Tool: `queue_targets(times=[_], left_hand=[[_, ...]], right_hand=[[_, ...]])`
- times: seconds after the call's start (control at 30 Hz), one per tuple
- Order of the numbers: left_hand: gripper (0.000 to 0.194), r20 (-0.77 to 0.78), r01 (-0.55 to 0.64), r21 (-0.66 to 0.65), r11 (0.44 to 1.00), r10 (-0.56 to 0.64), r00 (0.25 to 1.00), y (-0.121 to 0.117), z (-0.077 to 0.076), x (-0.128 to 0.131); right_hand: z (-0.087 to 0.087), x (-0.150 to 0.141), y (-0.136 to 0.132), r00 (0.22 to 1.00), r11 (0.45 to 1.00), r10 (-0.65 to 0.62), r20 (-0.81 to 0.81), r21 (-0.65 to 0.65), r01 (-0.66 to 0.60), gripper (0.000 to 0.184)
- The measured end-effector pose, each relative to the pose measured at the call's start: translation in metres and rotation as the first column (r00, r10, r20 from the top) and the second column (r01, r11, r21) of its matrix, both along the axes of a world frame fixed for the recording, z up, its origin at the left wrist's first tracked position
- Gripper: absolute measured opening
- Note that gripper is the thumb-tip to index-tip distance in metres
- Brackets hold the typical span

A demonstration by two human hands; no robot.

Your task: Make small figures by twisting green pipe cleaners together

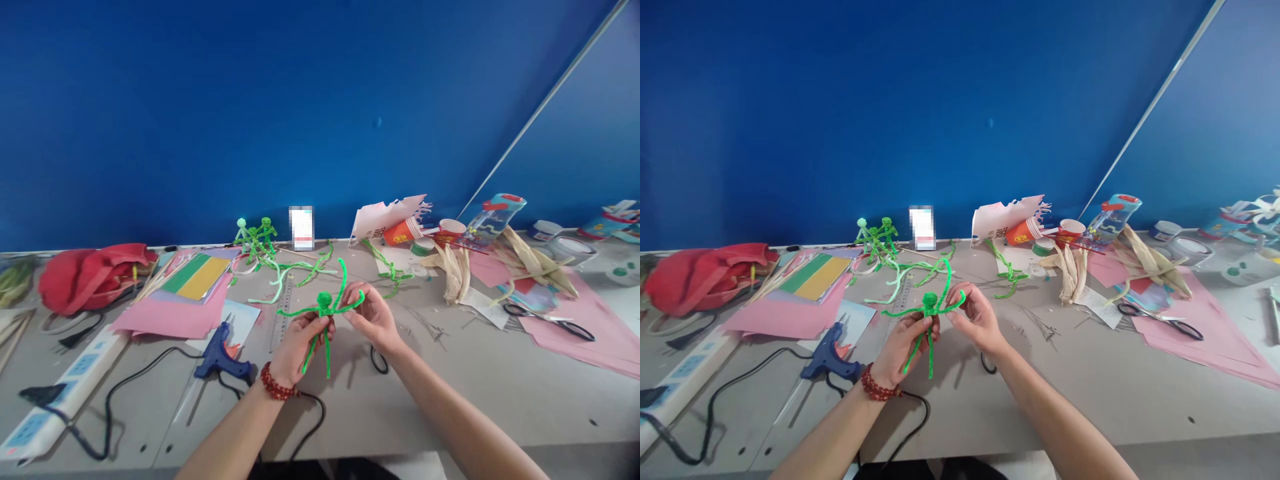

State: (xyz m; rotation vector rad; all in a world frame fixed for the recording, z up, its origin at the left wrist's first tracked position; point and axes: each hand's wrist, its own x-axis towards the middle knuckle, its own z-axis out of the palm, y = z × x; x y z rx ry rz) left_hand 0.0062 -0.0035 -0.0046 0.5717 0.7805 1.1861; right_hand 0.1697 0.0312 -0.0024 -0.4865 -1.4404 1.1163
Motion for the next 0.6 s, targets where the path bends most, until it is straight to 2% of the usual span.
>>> queue_targets(times=[0.1, 0.2, 0.4, 0.5, 0.6], left_hand=[[0.026, -0.012, -0.003, 0.047, 0.999, 0.004, 1.000, -0.002, -0.001, 0.000], [0.022, -0.030, -0.007, 0.095, 0.995, 0.010, 0.999, -0.003, -0.003, -0.001], [0.023, 0.004, -0.038, 0.123, 0.992, 0.038, 0.999, -0.002, -0.003, -0.001], [0.025, -0.010, -0.078, 0.104, 0.991, 0.080, 0.997, -0.001, -0.003, -0.002], [0.022, -0.043, -0.065, 0.094, 0.993, 0.069, 0.997, -0.001, -0.002, -0.002]], right_hand=[[-0.003, 0.000, -0.001, 0.998, 0.999, 0.047, 0.041, 0.025, -0.048, 0.011], [-0.004, 0.000, -0.002, 0.997, 0.997, 0.031, 0.076, 0.062, -0.036, 0.012], [0.005, -0.002, -0.004, 0.976, 0.955, -0.150, 0.156, 0.279, 0.102, 0.010], [0.007, -0.003, -0.004, 0.964, 0.931, -0.186, 0.192, 0.347, 0.111, 0.010], [0.007, -0.002, -0.005, 0.954, 0.912, -0.212, 0.210, 0.394, 0.116, 0.013]])
